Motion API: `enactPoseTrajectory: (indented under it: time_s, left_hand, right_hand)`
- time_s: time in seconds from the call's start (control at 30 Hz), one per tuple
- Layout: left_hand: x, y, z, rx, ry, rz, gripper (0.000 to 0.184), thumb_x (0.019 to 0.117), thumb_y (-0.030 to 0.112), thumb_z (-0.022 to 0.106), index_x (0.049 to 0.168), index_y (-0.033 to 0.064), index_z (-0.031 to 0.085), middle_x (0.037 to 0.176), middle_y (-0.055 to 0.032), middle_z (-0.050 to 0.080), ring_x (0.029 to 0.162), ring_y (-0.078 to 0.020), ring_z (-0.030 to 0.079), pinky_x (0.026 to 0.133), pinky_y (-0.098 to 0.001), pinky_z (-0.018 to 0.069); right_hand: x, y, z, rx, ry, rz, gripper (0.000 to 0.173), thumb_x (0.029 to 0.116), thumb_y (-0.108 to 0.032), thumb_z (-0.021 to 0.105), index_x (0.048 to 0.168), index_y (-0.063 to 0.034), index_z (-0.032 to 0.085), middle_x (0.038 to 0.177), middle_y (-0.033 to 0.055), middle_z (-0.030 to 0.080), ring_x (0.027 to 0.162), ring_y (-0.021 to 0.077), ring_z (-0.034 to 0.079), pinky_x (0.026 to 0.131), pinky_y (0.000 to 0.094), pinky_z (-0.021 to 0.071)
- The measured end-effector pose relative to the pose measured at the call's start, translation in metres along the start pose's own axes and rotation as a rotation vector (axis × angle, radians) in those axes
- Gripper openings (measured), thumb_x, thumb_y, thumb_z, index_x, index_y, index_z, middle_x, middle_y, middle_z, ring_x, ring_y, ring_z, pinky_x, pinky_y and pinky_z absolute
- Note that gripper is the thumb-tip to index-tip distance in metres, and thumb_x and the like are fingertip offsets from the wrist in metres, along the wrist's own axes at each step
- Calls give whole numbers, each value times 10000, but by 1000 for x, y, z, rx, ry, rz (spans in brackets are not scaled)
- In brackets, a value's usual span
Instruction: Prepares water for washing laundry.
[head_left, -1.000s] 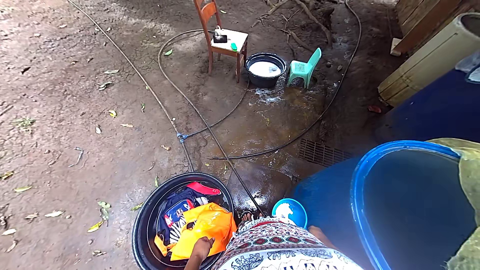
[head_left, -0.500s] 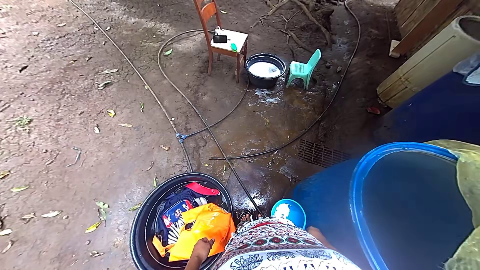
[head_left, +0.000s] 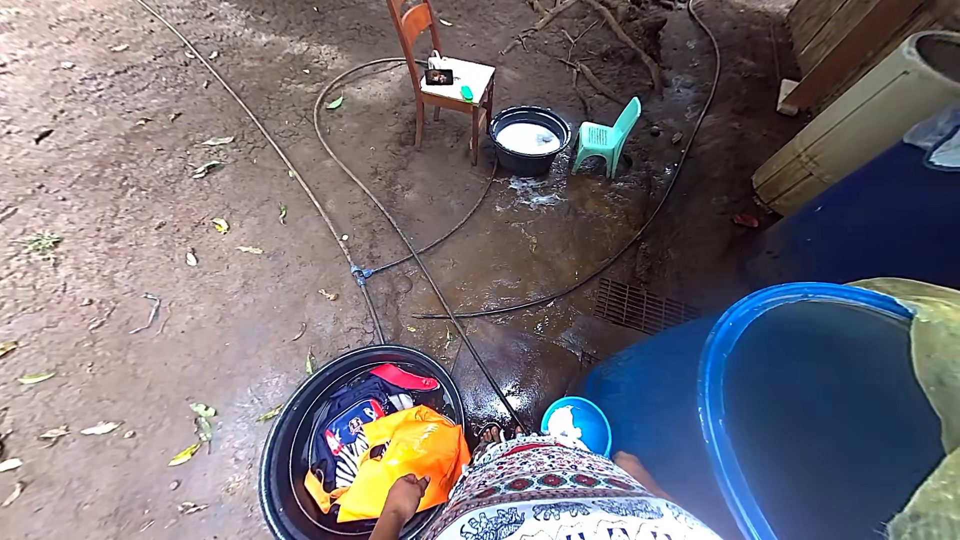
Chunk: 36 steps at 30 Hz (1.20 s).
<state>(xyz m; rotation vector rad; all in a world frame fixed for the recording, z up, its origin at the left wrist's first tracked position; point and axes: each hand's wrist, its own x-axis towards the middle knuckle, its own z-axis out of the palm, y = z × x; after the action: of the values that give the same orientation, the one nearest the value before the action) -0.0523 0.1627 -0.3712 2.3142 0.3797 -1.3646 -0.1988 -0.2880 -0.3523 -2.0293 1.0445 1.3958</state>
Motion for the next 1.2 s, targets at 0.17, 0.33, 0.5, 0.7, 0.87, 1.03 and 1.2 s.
enactPoseTrajectory:
  time_s: [0.17,0.33,0.5,0.7,0.87,1.03,1.2]
  left_hand:
    - [2,-2,1,0,0,-1,424,1070,363,549,950,-32,647,915,-176,657,888,-290,633,856,-493,490]
    - [-10,7,-4,12,-5,-1,418,1073,349,543,973,-42,652,951,-192,663,921,-299,637,875,-499,485]
    - [-4,2,-2,3,2,8,438,1075,362,537,999,-49,665,981,-204,677,949,-311,648,903,-506,493]
    - [-9,6,-4,15,-5,-1,424,1074,356,538,993,-42,660,970,-194,670,937,-301,642,888,-500,489]
    - [-25,16,-9,32,-5,-6,415,1081,338,529,997,-47,659,984,-202,666,949,-298,636,893,-494,482]
    - [-27,16,-12,42,-13,-10,420,1082,344,525,1006,-47,658,998,-206,669,965,-304,640,900,-496,482]
    - [-11,5,-5,39,1,-5,426,1076,361,534,981,-36,656,968,-188,672,942,-294,645,888,-494,489]
  right_hand:
    - [1,0,0,-3,2,5,482,973,-412,624,1256,-25,661,1340,177,657,1286,299,618,1043,520,506]
    - [2,0,1,-16,5,4,493,972,-416,620,1263,-21,658,1342,179,657,1284,301,620,1044,524,505]
    - [1,-1,-1,-11,-11,-4,473,996,-382,606,1282,-8,649,1370,192,637,1314,311,595,1068,528,484]
    - [4,1,0,-9,-6,-2,477,985,-398,617,1266,-14,659,1357,188,646,1301,310,605,1057,529,493]
    - [11,3,3,-23,1,-4,482,975,-403,614,1258,-16,668,1348,174,656,1290,297,616,1050,521,501]
    - [8,1,2,-17,0,1,499,981,-411,612,1282,-16,654,1364,179,646,1305,300,606,1062,525,493]
    - [14,4,5,-20,9,-5,495,963,-428,625,1247,-26,673,1334,172,665,1283,298,622,1045,524,505]
